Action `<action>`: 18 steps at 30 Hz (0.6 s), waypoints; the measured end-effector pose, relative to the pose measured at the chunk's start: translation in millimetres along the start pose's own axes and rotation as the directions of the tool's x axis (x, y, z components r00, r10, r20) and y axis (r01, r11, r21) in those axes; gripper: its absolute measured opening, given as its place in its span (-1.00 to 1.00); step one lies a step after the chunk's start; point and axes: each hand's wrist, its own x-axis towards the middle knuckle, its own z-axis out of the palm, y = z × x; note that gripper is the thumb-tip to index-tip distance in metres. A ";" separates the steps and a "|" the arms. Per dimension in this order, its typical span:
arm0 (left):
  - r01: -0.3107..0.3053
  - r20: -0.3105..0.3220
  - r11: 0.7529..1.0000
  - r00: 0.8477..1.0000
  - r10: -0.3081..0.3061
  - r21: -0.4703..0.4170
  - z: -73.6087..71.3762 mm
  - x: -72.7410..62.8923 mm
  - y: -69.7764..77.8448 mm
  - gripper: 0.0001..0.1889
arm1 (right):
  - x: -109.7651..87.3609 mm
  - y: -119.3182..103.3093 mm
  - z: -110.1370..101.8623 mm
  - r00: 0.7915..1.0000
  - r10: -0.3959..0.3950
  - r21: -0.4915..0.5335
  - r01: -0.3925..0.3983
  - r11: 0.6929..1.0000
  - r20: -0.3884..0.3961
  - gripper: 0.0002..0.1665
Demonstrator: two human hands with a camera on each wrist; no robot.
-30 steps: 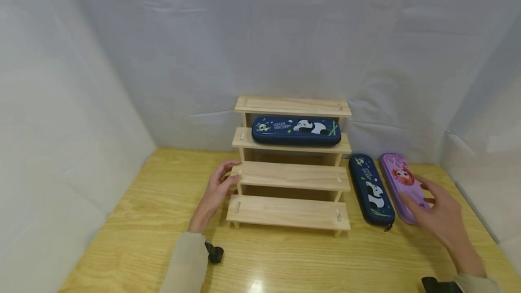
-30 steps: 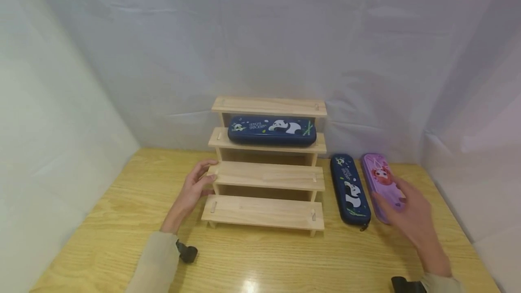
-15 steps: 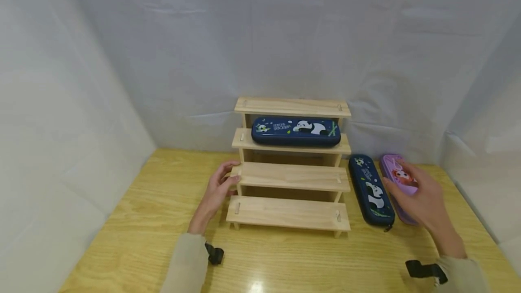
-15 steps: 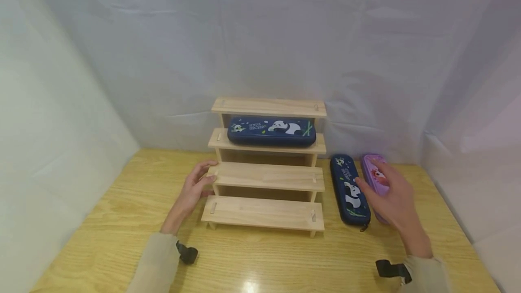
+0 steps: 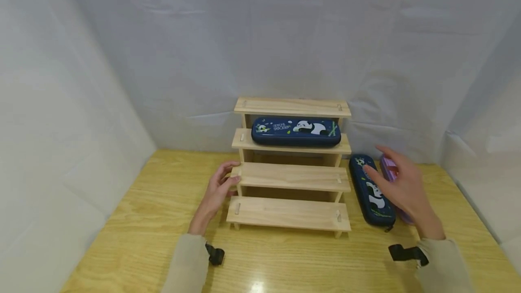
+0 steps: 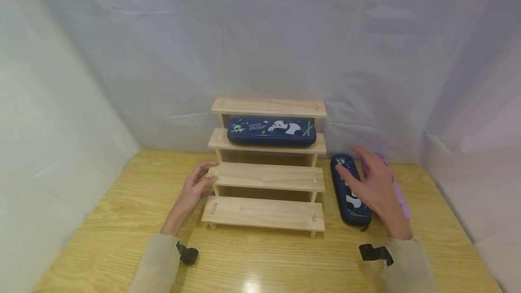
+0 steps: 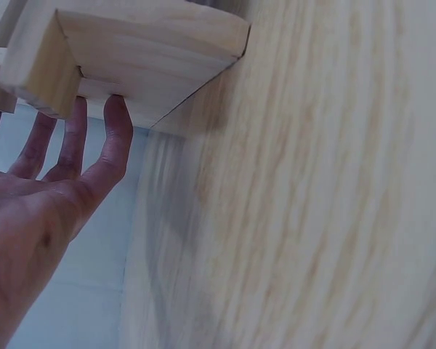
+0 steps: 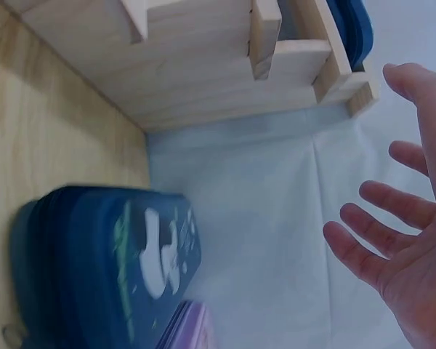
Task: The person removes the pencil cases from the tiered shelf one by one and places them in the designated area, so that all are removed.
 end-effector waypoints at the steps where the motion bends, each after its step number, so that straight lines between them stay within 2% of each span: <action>1: -0.001 0.000 1.000 1.000 0.001 0.000 0.0 0.0 -0.2 -0.57 | 2.3 -1.6 1.3 1.000 -0.008 0.003 0.008 1.000 -0.001 -0.29; 3: -0.001 0.001 1.000 1.000 0.001 0.002 0.0 -0.1 -0.3 -0.58 | 6.9 -4.9 3.7 1.000 -0.021 0.006 0.021 1.000 -0.001 -0.30; 10: -0.005 0.003 1.000 1.000 0.005 0.007 0.1 -0.7 0.0 -0.57 | 19.5 -14.6 9.9 0.999 0.003 0.044 -0.005 0.999 0.050 -0.30; 18: -0.006 0.003 1.000 1.000 0.006 -0.004 -0.3 -0.3 -0.4 -0.57 | 37.7 -24.1 22.2 0.994 -0.101 0.098 0.096 0.991 0.044 -0.29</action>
